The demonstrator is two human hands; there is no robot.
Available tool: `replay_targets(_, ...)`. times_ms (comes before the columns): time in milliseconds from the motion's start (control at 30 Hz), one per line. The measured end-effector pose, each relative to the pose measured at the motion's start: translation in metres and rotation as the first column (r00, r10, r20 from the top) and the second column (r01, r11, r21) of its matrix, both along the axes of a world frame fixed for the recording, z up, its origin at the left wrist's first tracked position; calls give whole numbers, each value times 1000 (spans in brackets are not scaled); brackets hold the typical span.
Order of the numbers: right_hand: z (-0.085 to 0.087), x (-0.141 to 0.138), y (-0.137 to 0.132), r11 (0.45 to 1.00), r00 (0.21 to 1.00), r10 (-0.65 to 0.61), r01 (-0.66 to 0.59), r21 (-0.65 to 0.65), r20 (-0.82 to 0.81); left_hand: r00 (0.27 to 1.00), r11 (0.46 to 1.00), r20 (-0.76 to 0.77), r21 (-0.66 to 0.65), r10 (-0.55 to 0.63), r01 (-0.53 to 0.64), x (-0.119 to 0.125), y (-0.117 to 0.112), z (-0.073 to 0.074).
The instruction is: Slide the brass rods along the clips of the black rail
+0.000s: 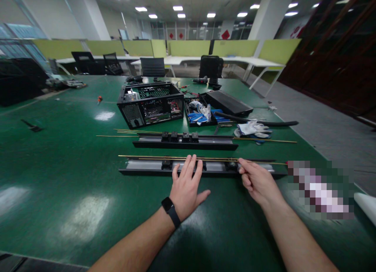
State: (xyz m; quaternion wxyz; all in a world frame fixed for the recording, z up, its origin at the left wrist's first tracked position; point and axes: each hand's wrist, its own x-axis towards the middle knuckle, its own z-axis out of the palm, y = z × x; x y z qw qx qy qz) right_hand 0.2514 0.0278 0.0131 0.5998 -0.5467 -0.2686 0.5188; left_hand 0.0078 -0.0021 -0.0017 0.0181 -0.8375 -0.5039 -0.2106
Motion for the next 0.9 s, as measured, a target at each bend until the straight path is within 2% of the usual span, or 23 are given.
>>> replay_targets(367, -2, 11, 1, 997, 996, -74, 74, -8, -42, 1000, 1000, -13, 14, 0, 0, -1, 1, 2)
replay_targets(633, 0, -1, 0, 1000, 1000, 7, -7, -20, -1, 1000, 1000, -9, 2, -1, 1, -1, 1, 1)
replay_targets(900, -1, 0, 0, 1000, 1000, -5, 5, -3, -27, 1000, 1000, -13, -4, 1, -1, -1, 0, 2)
